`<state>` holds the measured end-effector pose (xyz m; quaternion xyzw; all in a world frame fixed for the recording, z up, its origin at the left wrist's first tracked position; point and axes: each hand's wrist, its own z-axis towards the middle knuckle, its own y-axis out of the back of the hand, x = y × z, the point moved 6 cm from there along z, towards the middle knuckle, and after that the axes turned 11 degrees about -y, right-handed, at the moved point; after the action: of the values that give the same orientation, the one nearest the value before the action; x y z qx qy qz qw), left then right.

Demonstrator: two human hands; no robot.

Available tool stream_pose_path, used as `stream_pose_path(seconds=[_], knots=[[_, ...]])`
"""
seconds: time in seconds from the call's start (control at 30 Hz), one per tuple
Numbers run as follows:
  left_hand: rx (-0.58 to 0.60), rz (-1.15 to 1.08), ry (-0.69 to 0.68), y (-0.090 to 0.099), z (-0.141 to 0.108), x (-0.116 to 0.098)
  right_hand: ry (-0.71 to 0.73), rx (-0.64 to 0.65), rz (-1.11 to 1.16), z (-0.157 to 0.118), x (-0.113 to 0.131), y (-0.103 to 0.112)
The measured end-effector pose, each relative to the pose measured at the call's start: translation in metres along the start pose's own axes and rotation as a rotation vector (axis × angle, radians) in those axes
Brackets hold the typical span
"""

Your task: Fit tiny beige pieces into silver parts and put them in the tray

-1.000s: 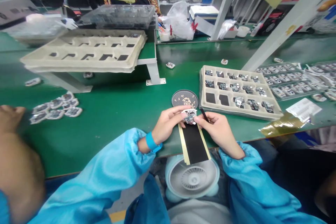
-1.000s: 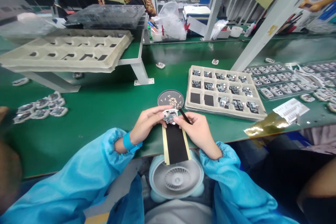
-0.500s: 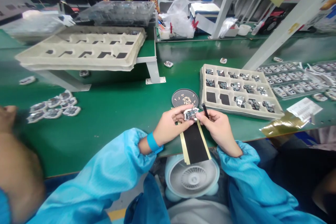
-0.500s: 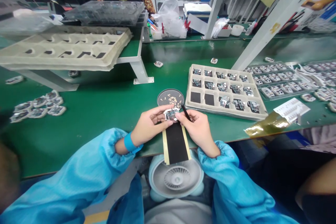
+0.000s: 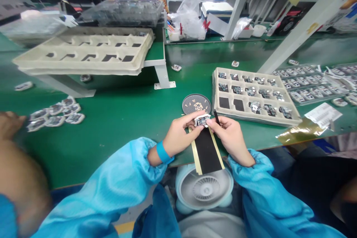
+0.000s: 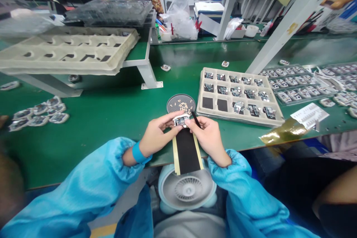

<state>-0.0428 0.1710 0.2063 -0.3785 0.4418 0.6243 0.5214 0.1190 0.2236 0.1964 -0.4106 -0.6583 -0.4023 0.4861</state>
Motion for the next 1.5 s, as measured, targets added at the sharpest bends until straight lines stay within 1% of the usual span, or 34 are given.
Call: stream_pose_path(seconds=[0.1,0.13,0.2,0.27,0.33,0.4,0.5,0.57,0.6,0.73,0.97,1.07,1.17,1.23,1.27,1.3,1.33,1.4,1.47,1.5], knots=[[-0.016,0.048,-0.030,0.002,0.000,-0.002,0.007,-0.019,0.004,0.000,0.000,-0.001],[-0.021,0.018,-0.010,0.002,-0.001,-0.001,0.020,-0.031,0.018,0.000,0.001,0.000],[-0.020,-0.125,0.077,-0.001,-0.002,0.003,0.054,-0.028,0.053,0.001,0.001,-0.001],[-0.014,-0.295,0.166,-0.005,-0.002,0.008,0.082,-0.003,0.077,0.002,0.002,-0.002],[-0.011,-0.395,0.211,-0.007,-0.002,0.009,0.088,0.025,0.067,0.004,0.003,-0.004],[-0.015,-0.426,0.216,-0.006,0.000,0.008,0.087,0.050,0.058,0.005,0.004,-0.005],[-0.012,-0.436,0.211,-0.004,0.002,0.008,0.077,0.143,0.040,0.006,0.005,-0.011],[0.008,-0.398,0.223,-0.004,0.002,0.011,0.088,0.179,0.027,0.007,0.005,-0.013],[0.012,-0.351,0.222,-0.003,0.002,0.012,0.097,0.176,0.021,0.007,0.005,-0.013],[0.000,-0.128,0.162,-0.002,0.001,0.016,0.130,0.117,-0.021,0.008,0.004,-0.012],[-0.075,-0.106,0.165,-0.002,0.002,0.018,0.129,0.085,-0.001,0.006,0.001,-0.017],[-0.064,-0.043,0.127,-0.001,0.005,0.014,0.168,0.047,-0.021,0.008,0.001,-0.016],[-0.011,0.080,0.061,0.001,0.005,0.009,0.249,0.039,-0.093,0.008,0.004,-0.014],[-0.014,0.204,0.010,0.013,0.004,0.008,0.317,0.007,-0.139,0.004,0.007,-0.005],[-0.041,0.261,-0.007,0.025,0.003,0.009,0.343,-0.026,-0.154,0.001,0.008,0.002],[-0.083,0.308,-0.016,0.040,0.003,0.011,0.362,-0.066,-0.162,-0.003,0.008,0.011],[-0.135,0.349,-0.011,0.059,0.004,0.014,0.374,-0.109,-0.165,-0.006,0.007,0.022],[-0.242,0.451,0.025,0.104,0.010,0.023,0.377,-0.183,-0.129,-0.013,0.003,0.043],[-0.388,0.639,0.125,0.153,0.019,0.030,0.320,-0.222,-0.006,-0.014,-0.005,0.060],[-0.433,0.690,0.152,0.173,0.027,0.032,0.270,-0.221,0.081,-0.013,-0.010,0.065]])
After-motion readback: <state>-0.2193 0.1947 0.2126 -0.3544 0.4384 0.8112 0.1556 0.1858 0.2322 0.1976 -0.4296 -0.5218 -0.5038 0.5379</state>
